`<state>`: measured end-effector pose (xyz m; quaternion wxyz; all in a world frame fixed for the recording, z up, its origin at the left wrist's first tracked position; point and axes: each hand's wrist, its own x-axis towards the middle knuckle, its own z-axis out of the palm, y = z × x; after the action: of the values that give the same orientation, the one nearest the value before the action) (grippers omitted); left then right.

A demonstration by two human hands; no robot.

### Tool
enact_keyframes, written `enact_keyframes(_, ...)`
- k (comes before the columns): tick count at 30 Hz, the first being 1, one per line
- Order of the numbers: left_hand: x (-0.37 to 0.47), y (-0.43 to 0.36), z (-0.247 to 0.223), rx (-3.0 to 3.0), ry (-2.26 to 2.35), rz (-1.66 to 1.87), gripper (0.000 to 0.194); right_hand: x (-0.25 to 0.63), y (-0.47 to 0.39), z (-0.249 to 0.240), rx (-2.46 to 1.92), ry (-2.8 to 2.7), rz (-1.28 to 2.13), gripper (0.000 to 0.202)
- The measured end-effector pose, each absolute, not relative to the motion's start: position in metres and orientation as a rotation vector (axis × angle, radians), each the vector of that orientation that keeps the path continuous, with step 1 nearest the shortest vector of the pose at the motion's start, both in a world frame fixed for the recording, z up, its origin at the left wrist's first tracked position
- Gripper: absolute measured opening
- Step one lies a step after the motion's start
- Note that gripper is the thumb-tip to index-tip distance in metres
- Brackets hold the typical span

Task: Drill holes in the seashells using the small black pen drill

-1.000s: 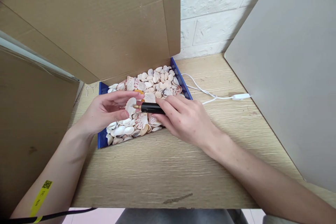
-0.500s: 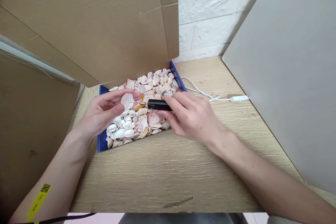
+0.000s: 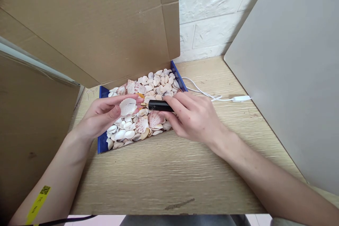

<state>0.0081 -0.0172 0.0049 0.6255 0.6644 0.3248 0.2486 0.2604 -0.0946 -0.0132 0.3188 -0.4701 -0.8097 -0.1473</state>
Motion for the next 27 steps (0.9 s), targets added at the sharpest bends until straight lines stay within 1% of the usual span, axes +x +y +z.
enact_keyframes(12, 0.0061, -0.0158, 0.0038, 1.508, 0.761, 0.525, 0.035, 0.2596, -0.0950, -0.0139, -1.194, -2.134, -0.362, 0.026)
enact_keyframes(20, 0.0044, -0.0164, 0.0032, 1.505, 0.729, 0.478, 0.032, 0.2616, -0.0917, -0.0091, -1.121, -2.098, -0.418, 0.034)
enact_keyframes(24, 0.0068, -0.0177, 0.0087, 1.539, 0.759, 0.430, 0.033, 0.2630, -0.0914, -0.0087, -1.143, -2.065, -0.462, 0.030)
enact_keyframes(27, 0.0090, -0.0181, 0.0113, 1.575, 0.769, 0.399, 0.033, 0.2635, -0.0917, -0.0106, -1.201, -2.076, -0.398, 0.026)
